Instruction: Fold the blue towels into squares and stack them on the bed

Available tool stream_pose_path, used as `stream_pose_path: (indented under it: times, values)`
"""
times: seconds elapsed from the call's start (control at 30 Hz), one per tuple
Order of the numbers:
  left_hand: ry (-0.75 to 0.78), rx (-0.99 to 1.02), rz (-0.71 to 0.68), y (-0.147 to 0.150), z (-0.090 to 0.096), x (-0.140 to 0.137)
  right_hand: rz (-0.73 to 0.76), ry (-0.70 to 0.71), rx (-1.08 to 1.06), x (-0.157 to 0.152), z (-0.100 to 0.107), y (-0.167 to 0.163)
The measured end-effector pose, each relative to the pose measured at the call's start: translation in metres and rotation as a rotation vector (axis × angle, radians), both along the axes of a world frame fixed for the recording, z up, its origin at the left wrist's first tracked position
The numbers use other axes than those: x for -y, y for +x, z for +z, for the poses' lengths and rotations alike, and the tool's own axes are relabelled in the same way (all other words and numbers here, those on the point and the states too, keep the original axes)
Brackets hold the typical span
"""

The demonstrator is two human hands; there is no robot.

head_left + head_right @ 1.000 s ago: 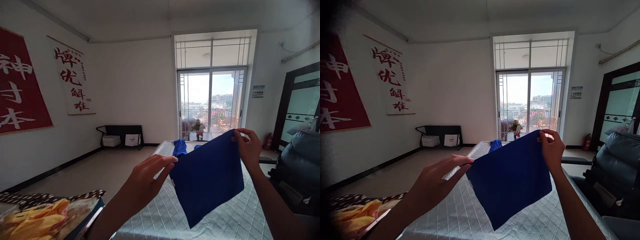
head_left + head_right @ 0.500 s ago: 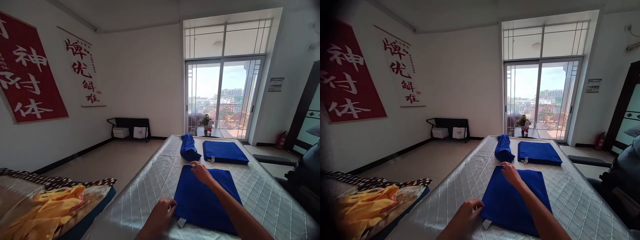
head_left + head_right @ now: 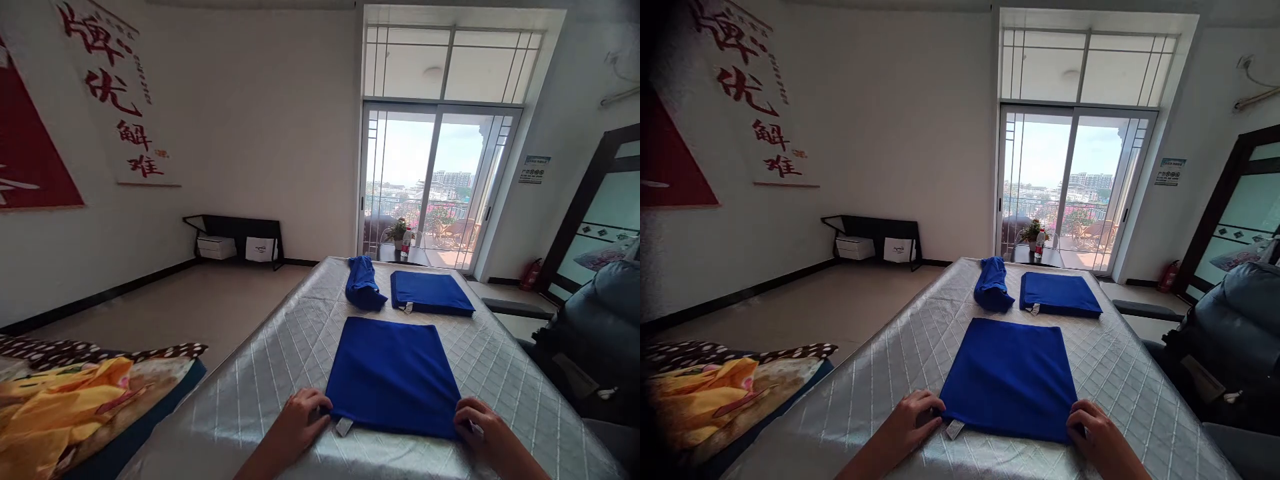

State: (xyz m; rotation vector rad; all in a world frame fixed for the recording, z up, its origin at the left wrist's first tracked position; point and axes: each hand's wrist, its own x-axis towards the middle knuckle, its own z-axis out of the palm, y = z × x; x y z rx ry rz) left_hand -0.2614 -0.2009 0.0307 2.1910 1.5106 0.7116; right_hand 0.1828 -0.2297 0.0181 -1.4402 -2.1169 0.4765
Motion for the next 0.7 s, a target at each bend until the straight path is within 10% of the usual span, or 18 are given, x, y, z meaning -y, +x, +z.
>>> stream_pose_path:
  times: [0.37, 0.7]
  values:
    - [0.360, -0.045, -0.121, 0.000, -0.014, 0.007, 0.064, -0.038, 0.065, 0.025, 0.013, 0.007]
    - [0.280, 0.293, -0.004, 0.010, 0.038, 0.011, -0.066, 0.249, -0.119, 0.039, 0.045, -0.001]
